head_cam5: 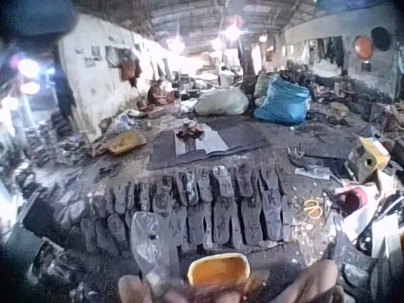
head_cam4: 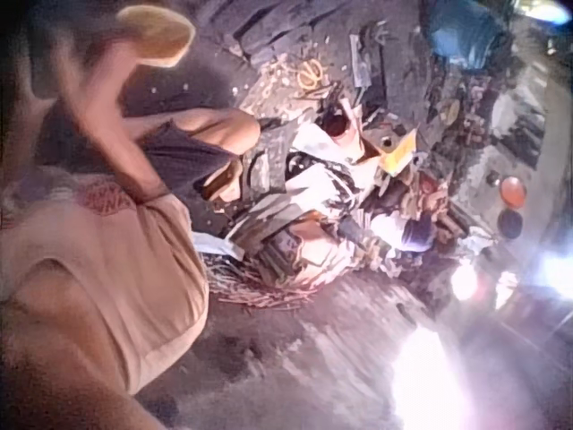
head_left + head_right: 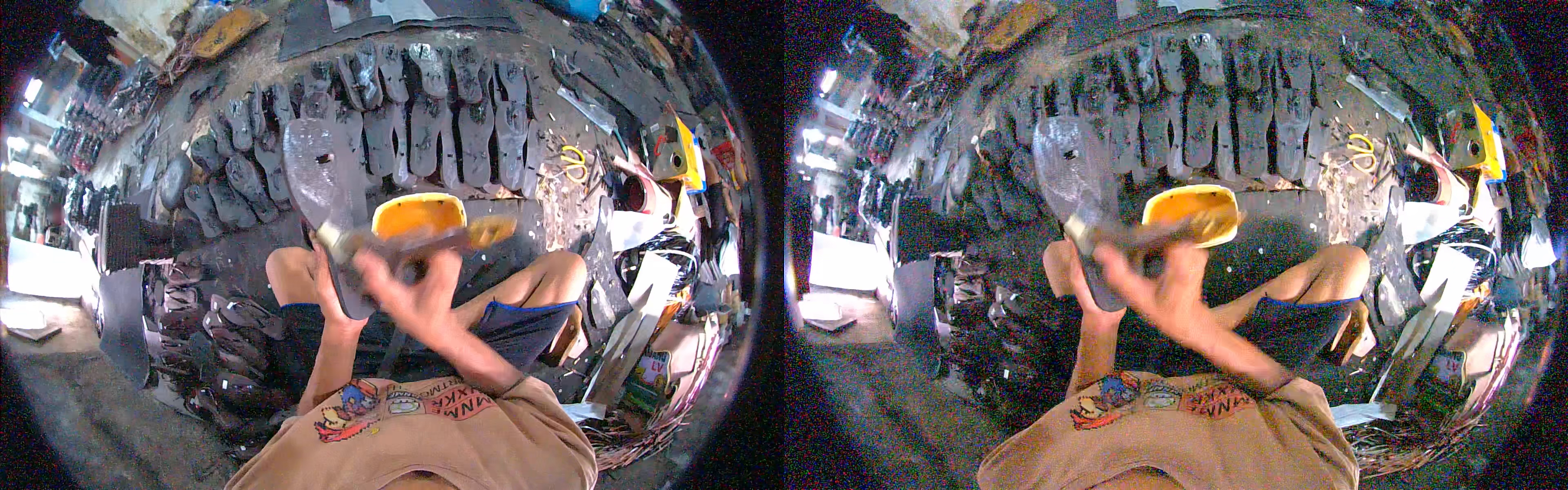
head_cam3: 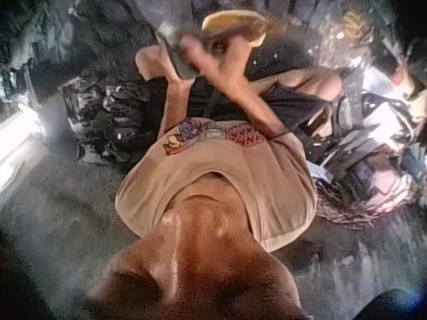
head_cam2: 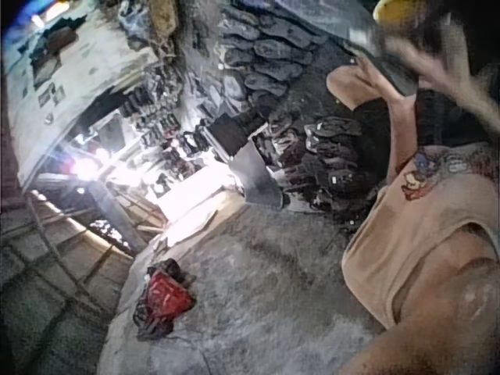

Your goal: The person sits on the floor and repeatedly applies a yellow adhesive from a small container onto dark shoe parts using a brush. They handle each part one at a time, coat it, and place it back among many similar parts on the floor.

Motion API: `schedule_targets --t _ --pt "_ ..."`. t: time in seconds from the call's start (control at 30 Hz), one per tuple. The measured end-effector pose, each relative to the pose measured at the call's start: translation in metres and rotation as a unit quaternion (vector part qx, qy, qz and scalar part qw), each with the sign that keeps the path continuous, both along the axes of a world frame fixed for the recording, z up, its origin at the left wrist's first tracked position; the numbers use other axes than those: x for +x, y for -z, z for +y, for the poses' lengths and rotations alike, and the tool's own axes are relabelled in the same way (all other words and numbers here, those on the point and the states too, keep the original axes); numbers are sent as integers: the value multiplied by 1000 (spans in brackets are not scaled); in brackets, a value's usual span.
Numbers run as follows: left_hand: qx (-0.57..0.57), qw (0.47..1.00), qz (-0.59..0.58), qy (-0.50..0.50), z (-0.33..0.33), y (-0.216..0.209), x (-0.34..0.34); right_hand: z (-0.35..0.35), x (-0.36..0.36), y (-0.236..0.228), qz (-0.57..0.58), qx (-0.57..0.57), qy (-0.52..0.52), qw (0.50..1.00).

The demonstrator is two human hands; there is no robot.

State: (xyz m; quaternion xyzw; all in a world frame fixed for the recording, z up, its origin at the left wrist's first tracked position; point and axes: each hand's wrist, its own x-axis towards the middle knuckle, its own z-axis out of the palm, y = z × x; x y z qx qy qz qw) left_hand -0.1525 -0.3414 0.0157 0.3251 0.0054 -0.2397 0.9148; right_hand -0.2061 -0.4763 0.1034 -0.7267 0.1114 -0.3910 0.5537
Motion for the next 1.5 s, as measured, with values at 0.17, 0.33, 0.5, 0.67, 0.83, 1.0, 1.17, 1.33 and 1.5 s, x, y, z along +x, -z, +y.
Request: schedule_targets --t 0.17,0.33,0.5,0.67,0.83,1.0,1.17,1.33,1.5 --pt "9 994 -102 -45 -14 -21 -7 -50 33 19 74 25 63 995" --pt "89 985 -13 -147 -5 -32 20 7 -6 -5 73 181 -95 976" --pt "107 940 -128 -298 66 -125 120 -74 -40 54 211 210 126 946" --pt "67 975 -4 -212 143 -16 233 -105 -44 86 210 108 193 952" --pt "-52 978 37 -201 152 78 288 -80 -28 90 349 152 135 915" --pt "617 666 -100 -406 207 126 289 -94 -28 86 281 139 269 910" --pt "859 378 -71 -337 439 157 317 -110 -17 90 322 -294 319 841" --pt "857 470 -12 -210 500 208 368 -77 34 76 429 -192 110 876" --pt "807 531 7 -258 534 196 354 -81 23 107 401 -232 61 884"
